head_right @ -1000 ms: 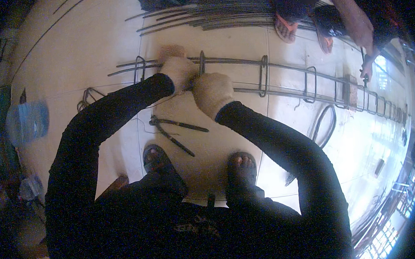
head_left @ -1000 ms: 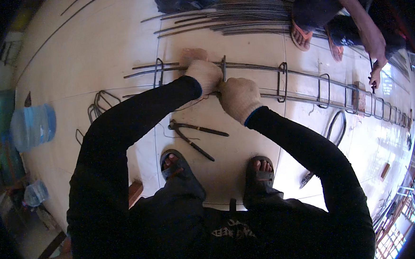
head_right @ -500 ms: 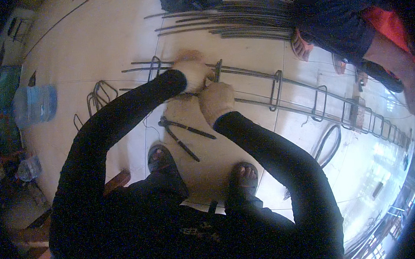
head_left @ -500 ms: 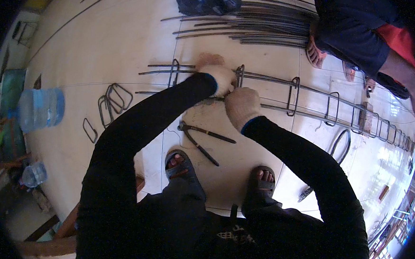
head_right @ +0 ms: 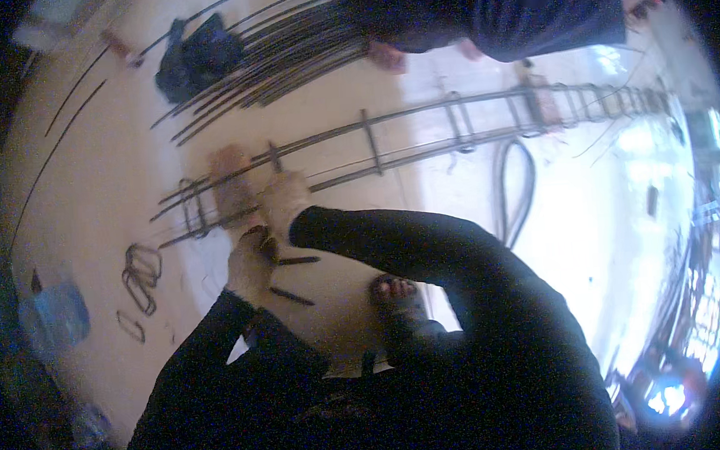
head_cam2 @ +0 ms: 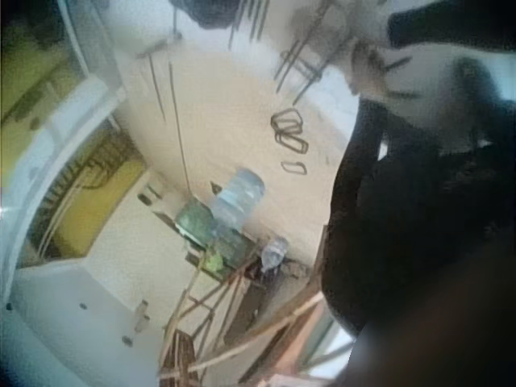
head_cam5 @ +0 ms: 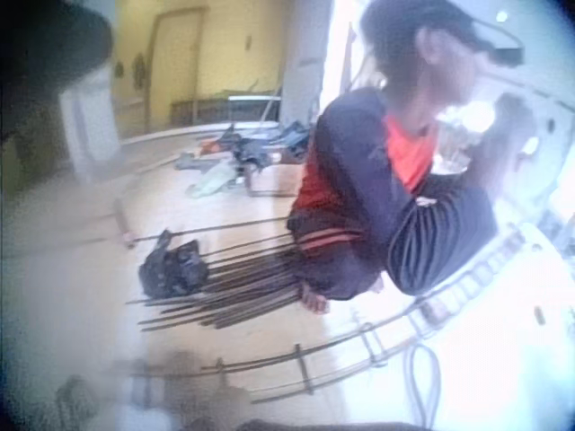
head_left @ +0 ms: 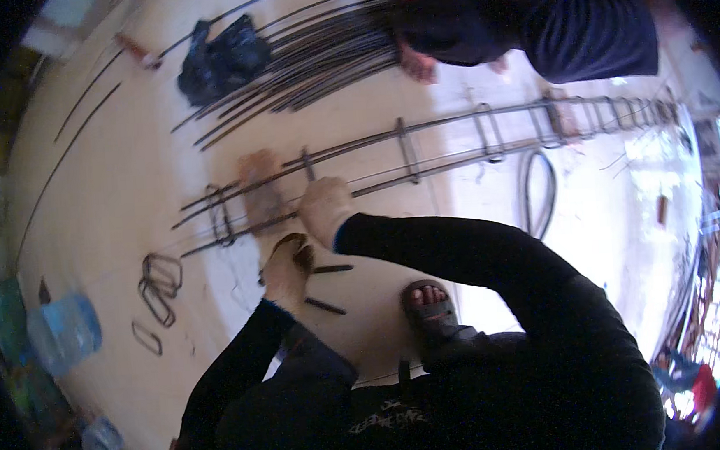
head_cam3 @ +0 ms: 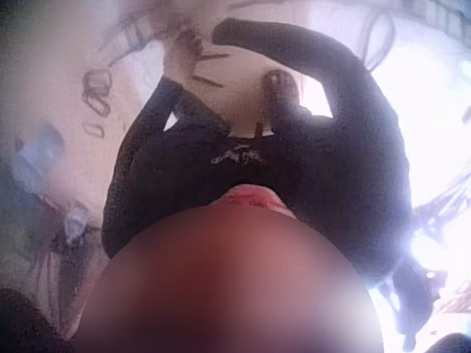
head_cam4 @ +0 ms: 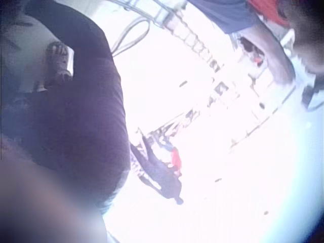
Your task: The person assembles a rebar cage by placing U-shaped rebar stirrups onto longitudinal bars laid on the floor. They use pliers to twist and secure binding wire at each intersection, working along the length of the cage. Another person assists by holding the structure and handing materials.
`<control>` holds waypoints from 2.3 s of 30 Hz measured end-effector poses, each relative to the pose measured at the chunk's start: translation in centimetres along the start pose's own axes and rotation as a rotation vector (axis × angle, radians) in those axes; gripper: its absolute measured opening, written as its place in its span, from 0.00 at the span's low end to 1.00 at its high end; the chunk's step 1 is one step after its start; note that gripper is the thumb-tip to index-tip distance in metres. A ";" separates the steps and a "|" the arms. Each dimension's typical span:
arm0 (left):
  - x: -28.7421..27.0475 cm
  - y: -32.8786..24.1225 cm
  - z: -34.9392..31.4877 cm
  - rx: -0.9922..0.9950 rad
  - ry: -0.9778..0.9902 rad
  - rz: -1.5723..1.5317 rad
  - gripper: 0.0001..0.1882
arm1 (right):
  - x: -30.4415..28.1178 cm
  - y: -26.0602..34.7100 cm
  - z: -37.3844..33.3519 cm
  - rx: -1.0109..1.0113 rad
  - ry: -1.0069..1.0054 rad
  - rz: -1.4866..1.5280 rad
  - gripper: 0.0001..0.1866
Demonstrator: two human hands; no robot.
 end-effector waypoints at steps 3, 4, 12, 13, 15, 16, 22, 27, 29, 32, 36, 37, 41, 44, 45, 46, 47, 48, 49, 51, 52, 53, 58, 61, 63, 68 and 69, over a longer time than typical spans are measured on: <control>1.6 1.5 1.3 -0.041 0.052 0.151 0.21 | 0.1 0.0 -0.3 0.027 0.031 -0.016 0.07; 1.7 0.6 1.8 0.143 0.043 0.431 0.21 | 0.2 -0.1 -0.3 0.035 0.041 -0.010 0.07; 1.7 -0.9 2.6 0.363 -0.270 0.494 0.14 | 1.0 -0.3 -0.2 0.060 0.055 -0.001 0.07; 1.8 -0.2 2.7 0.313 -0.311 0.390 0.12 | 0.8 -0.4 -0.1 0.051 0.051 -0.010 0.07; 2.1 1.1 3.1 0.219 -0.387 0.173 0.11 | 0.4 -0.8 0.0 0.080 0.078 0.033 0.07; 2.5 2.6 3.4 0.029 -0.372 -0.049 0.11 | 0.2 -1.0 -0.1 0.072 0.097 0.053 0.07; 8.5 10.1 2.7 -0.964 -0.094 -0.988 0.13 | -0.6 -1.2 -0.2 0.051 0.118 0.060 0.09; 9.6 10.7 4.6 -0.186 -0.024 -0.198 0.16 | 0.8 -1.4 0.3 0.088 0.142 0.081 0.09; 11.2 12.0 2.7 -0.784 0.081 -0.824 0.14 | 1.0 -1.6 0.3 0.044 0.129 0.077 0.08; 11.5 11.4 -0.6 -1.277 0.111 -1.001 0.13 | 0.7 -1.8 0.4 -0.014 0.084 0.020 0.07; 7.6 10.4 0.0 -0.765 -0.278 -0.651 0.09 | 0.4 -1.7 0.2 -0.043 0.112 0.036 0.06; 6.8 9.7 0.3 -0.572 -0.341 -0.593 0.09 | 0.3 -1.8 0.1 -0.025 0.113 0.021 0.06; 5.0 8.2 -0.3 -0.344 -0.496 -0.640 0.09 | -0.3 -1.4 0.1 -0.033 0.074 0.041 0.06; 5.1 7.7 -0.4 -0.742 -0.270 -1.235 0.11 | -0.1 -1.5 0.0 -0.002 0.134 0.074 0.06; 4.3 7.3 -0.5 -0.817 -0.287 -1.246 0.12 | -0.1 -1.6 0.0 0.013 0.140 0.081 0.06; 3.9 7.4 -1.2 -1.025 -0.341 -1.122 0.12 | -0.2 -1.7 0.1 0.026 0.129 0.088 0.06; 3.2 6.7 -1.3 -1.035 -0.369 -1.087 0.13 | -0.3 -1.7 0.1 0.031 0.106 0.093 0.05; 3.0 6.1 -1.5 -1.097 -0.364 -0.988 0.14 | -0.4 -1.8 0.1 0.023 0.090 0.077 0.06; 3.0 5.3 -1.5 -1.094 -0.324 -0.916 0.15 | -0.6 -1.7 0.1 0.001 0.065 0.059 0.06; 4.0 3.5 -0.9 -0.973 -0.067 -0.727 0.17 | -0.7 -1.7 0.0 -0.034 0.046 0.042 0.07; 4.8 2.8 -0.6 -0.896 0.087 -0.651 0.18 | -0.7 -1.6 0.0 -0.044 0.050 0.039 0.07; 5.1 2.5 0.0 -0.801 0.134 -0.557 0.18 | -0.7 -1.7 0.0 -0.059 0.059 0.034 0.07; 5.4 1.7 0.4 -0.107 0.082 -0.183 0.18 | -0.3 -1.9 0.1 -0.069 0.100 0.068 0.07; 6.9 5.3 -2.9 -1.007 0.074 -0.813 0.17 | -0.3 -2.1 0.2 0.000 0.082 0.121 0.06; 7.8 5.5 -4.9 -1.456 0.094 -1.058 0.16 | -0.4 -2.1 0.1 0.024 0.075 0.139 0.06; 5.9 5.0 -5.4 -1.221 -0.057 -0.566 0.14 | -0.7 -1.9 0.0 -0.011 0.057 0.153 0.05; 6.4 4.5 -6.4 -1.323 0.000 -0.575 0.14 | -0.7 -1.9 0.0 -0.011 0.060 0.151 0.05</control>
Point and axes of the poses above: each hand's wrist, its own z-axis towards the middle knuckle, its own x-axis out of the palm, y = z × x, the point moved 6 cm from there along z, towards the middle knuckle, and after that the axes turned 15 degrees about -y, right-handed, at the moved point
